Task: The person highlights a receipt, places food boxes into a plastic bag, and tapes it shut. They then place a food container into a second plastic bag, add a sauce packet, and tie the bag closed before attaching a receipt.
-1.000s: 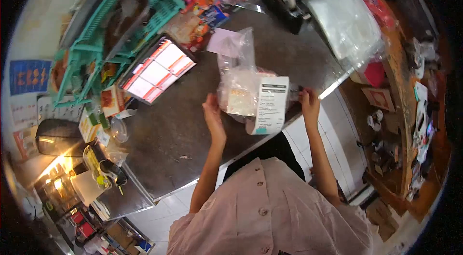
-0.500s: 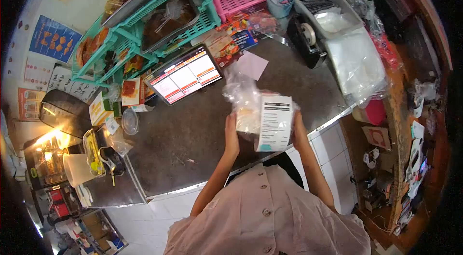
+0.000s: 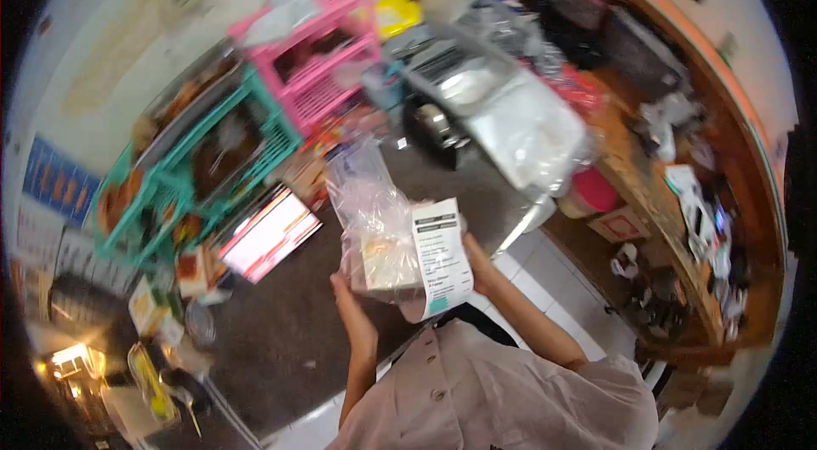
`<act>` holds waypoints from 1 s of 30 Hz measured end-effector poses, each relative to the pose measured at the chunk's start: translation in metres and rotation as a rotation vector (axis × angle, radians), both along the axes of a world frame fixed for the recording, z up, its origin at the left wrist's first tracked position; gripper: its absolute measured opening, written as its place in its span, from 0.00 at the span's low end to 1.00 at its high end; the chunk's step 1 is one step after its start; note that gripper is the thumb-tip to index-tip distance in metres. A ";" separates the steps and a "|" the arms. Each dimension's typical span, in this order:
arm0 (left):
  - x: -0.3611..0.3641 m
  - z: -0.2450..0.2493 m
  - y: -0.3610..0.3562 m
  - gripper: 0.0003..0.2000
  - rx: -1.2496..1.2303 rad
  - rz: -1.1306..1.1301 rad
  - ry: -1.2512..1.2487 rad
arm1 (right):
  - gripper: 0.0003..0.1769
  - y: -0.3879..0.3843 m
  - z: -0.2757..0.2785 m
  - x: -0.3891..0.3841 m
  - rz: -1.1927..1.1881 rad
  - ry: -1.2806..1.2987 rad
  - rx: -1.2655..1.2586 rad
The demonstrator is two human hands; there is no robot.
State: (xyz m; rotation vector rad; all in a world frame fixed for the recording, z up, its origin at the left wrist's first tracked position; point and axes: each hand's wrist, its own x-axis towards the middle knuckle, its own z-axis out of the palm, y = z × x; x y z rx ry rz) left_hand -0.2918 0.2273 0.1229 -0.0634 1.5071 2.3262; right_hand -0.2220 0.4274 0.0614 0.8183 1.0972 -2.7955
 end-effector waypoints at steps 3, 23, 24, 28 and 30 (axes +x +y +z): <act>0.005 -0.003 0.007 0.31 -0.211 -0.094 0.216 | 0.30 0.003 0.002 0.028 -0.241 0.086 -0.162; 0.065 -0.028 0.259 0.14 -0.357 -0.048 0.324 | 0.39 0.425 0.031 0.176 -1.072 0.511 0.620; 0.065 -0.025 0.294 0.13 -0.293 -0.143 0.348 | 0.40 0.460 0.003 0.188 -1.134 0.740 0.218; 0.045 -0.034 0.409 0.09 -0.592 -0.588 0.965 | 0.37 0.533 -0.049 0.218 -1.341 0.390 0.061; 0.029 -0.056 0.456 0.09 -0.655 -0.596 1.136 | 0.34 0.567 -0.083 0.218 -1.377 0.178 0.182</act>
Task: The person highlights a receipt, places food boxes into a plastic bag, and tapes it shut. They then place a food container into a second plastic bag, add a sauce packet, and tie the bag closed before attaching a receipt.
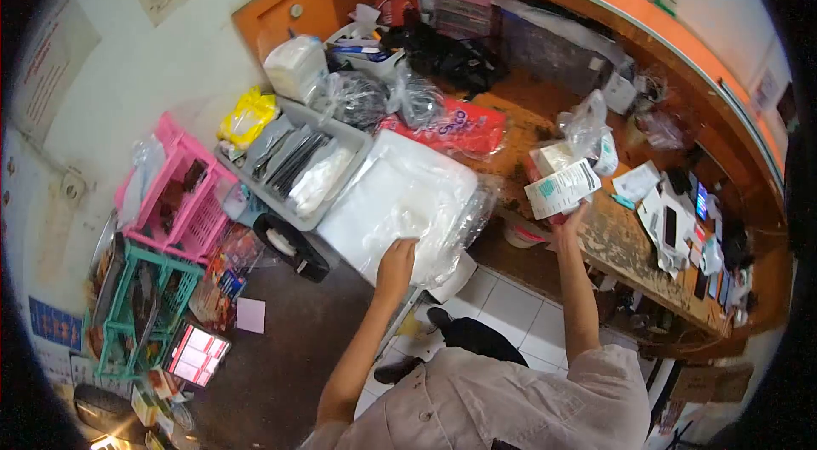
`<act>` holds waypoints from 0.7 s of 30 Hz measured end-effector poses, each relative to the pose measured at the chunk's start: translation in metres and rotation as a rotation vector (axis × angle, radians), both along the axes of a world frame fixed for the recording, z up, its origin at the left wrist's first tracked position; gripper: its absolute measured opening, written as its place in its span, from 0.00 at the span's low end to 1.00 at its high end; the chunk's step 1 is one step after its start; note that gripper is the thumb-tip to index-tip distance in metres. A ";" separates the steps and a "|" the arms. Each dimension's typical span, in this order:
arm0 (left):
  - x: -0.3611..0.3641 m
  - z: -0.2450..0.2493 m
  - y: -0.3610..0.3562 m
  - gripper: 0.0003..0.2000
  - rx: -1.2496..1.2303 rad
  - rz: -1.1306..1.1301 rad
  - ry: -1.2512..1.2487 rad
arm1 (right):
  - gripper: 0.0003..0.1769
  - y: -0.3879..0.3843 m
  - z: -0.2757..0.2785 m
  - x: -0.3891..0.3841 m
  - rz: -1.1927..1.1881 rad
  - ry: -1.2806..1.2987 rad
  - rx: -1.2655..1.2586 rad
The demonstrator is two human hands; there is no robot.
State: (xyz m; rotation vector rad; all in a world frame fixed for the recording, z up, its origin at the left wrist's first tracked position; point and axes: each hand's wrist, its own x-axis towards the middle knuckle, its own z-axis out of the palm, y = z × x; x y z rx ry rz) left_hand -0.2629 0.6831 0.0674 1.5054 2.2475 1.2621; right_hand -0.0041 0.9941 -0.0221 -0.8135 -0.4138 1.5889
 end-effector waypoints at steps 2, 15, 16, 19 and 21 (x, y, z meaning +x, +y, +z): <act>-0.020 -0.025 0.031 0.10 -0.107 0.056 0.077 | 0.31 0.023 -0.028 0.000 -0.040 -0.132 0.018; -0.037 -0.047 0.032 0.06 -0.394 0.034 0.498 | 0.46 0.028 -0.041 -0.003 0.178 -0.505 -0.224; -0.040 -0.053 0.032 0.06 -0.448 -0.014 0.538 | 0.47 0.031 -0.039 0.001 0.194 -0.529 -0.228; -0.048 -0.055 0.034 0.08 -0.279 -0.016 0.530 | 0.48 0.042 -0.042 0.007 0.309 -0.617 -0.226; -0.055 -0.032 0.042 0.09 -0.277 0.041 0.491 | 0.46 0.039 -0.047 0.001 0.163 -0.655 -0.155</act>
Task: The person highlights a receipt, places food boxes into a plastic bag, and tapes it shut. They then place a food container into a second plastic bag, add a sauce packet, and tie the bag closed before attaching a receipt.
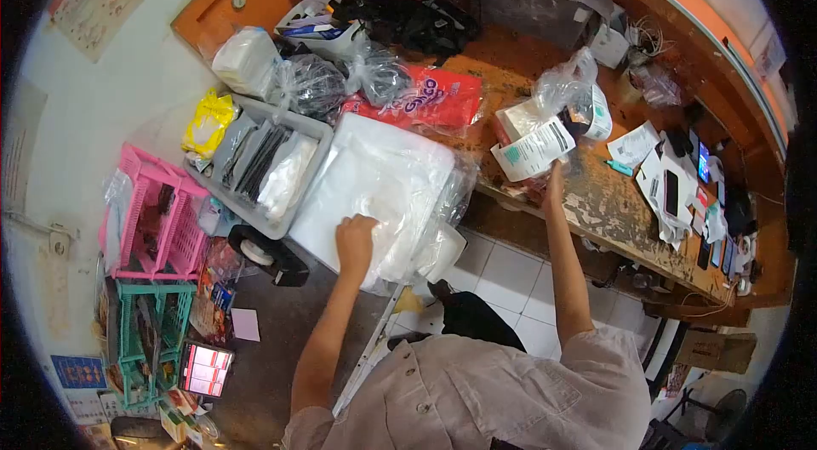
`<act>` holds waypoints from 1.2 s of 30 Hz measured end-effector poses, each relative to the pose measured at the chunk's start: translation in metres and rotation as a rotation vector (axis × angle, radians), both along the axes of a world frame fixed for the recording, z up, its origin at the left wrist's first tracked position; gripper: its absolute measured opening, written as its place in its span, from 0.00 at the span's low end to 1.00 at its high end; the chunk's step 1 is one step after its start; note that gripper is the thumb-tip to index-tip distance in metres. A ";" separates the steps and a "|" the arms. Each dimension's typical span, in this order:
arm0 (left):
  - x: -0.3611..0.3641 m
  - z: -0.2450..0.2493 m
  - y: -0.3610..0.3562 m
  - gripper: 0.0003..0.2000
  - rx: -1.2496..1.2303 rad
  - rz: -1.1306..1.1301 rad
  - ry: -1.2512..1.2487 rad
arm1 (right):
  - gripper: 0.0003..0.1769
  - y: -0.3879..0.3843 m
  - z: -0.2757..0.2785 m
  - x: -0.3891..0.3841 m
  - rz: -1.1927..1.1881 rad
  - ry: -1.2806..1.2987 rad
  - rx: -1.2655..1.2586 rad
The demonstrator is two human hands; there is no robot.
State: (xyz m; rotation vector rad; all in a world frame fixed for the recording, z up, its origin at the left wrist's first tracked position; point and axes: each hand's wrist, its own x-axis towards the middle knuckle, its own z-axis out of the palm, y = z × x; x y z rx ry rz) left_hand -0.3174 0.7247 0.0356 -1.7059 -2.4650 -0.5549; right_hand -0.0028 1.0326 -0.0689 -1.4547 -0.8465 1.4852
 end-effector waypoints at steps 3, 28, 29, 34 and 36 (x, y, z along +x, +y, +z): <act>-0.030 0.038 0.010 0.07 0.205 0.000 -0.241 | 0.43 0.021 -0.048 0.006 -0.055 -0.089 0.105; 0.013 0.133 -0.262 0.18 1.418 0.229 -1.509 | 0.55 -0.314 0.098 -0.226 1.729 1.208 -0.737; 0.032 0.129 -0.282 0.18 1.373 0.482 -1.248 | 0.51 -0.329 0.098 -0.231 1.812 1.143 -0.733; 0.114 0.074 -0.435 0.14 1.604 1.021 -1.177 | 0.14 -0.399 0.129 -0.233 2.098 0.737 -0.553; 0.154 0.074 -0.484 0.15 1.616 1.020 -1.102 | 0.06 -0.438 0.142 -0.227 2.068 0.536 -0.481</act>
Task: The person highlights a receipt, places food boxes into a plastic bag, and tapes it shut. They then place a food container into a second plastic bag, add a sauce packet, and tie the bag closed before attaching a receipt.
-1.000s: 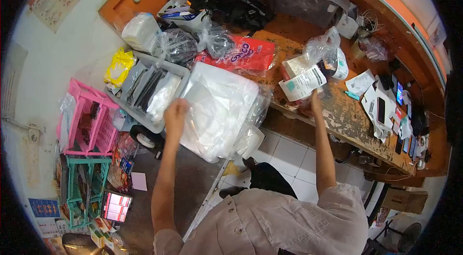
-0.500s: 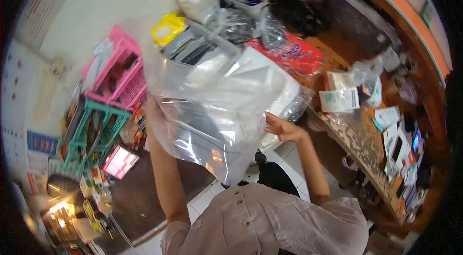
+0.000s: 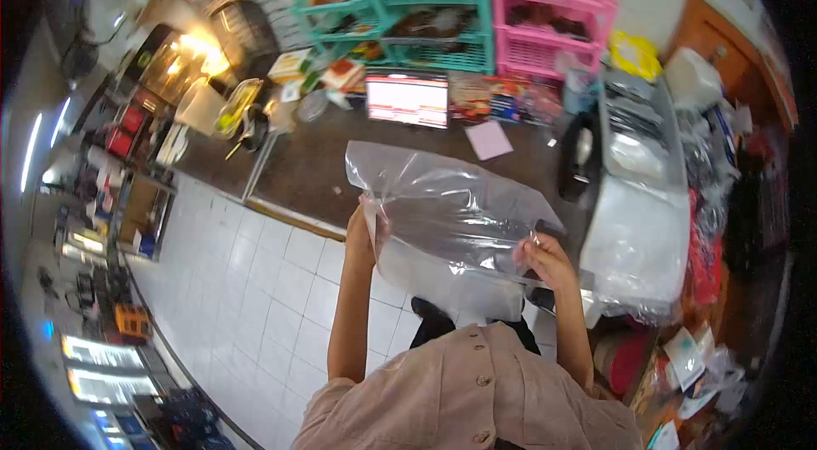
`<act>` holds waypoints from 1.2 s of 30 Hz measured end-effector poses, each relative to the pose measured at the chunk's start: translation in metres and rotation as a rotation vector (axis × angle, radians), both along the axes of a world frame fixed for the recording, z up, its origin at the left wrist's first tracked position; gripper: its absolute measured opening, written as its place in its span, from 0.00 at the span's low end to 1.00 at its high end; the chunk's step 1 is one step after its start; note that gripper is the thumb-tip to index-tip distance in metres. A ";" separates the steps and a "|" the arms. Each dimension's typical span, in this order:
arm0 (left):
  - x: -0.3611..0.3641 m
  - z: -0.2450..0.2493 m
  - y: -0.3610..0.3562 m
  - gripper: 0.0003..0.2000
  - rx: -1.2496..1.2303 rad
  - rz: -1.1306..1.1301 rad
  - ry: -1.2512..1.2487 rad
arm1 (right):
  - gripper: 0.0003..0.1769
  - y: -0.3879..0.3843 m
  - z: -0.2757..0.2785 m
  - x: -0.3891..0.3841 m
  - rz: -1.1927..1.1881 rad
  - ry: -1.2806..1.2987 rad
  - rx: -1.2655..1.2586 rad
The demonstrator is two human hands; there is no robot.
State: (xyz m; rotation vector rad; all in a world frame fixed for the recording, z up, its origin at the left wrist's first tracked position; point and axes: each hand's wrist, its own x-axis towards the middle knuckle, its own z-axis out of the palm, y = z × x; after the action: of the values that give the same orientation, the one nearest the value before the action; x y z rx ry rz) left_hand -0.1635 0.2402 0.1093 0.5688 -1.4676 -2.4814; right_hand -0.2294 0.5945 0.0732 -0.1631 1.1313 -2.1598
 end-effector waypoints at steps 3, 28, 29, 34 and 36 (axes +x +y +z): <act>0.041 -0.006 -0.055 0.16 -0.176 0.213 -0.116 | 0.07 -0.060 -0.009 0.011 0.050 0.131 0.386; 0.198 0.027 -0.203 0.05 0.088 0.631 0.027 | 0.16 -0.479 0.010 0.097 0.490 0.660 0.349; 0.185 0.033 -0.208 0.06 0.154 0.645 0.020 | 0.16 -0.493 0.004 0.088 0.450 0.647 0.331; 0.148 0.086 -0.257 0.14 0.149 0.407 -0.037 | 0.15 -0.521 0.019 -0.023 0.127 0.484 0.468; 0.131 0.095 -0.269 0.16 -0.279 0.222 -0.201 | 0.13 -0.516 0.048 -0.045 0.113 0.375 0.415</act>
State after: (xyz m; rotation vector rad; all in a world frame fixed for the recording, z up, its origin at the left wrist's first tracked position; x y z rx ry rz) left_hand -0.0324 -0.0287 0.2042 0.8905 -1.6817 -2.0565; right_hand -0.2739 0.0784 0.1208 -0.4445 1.7124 -1.7915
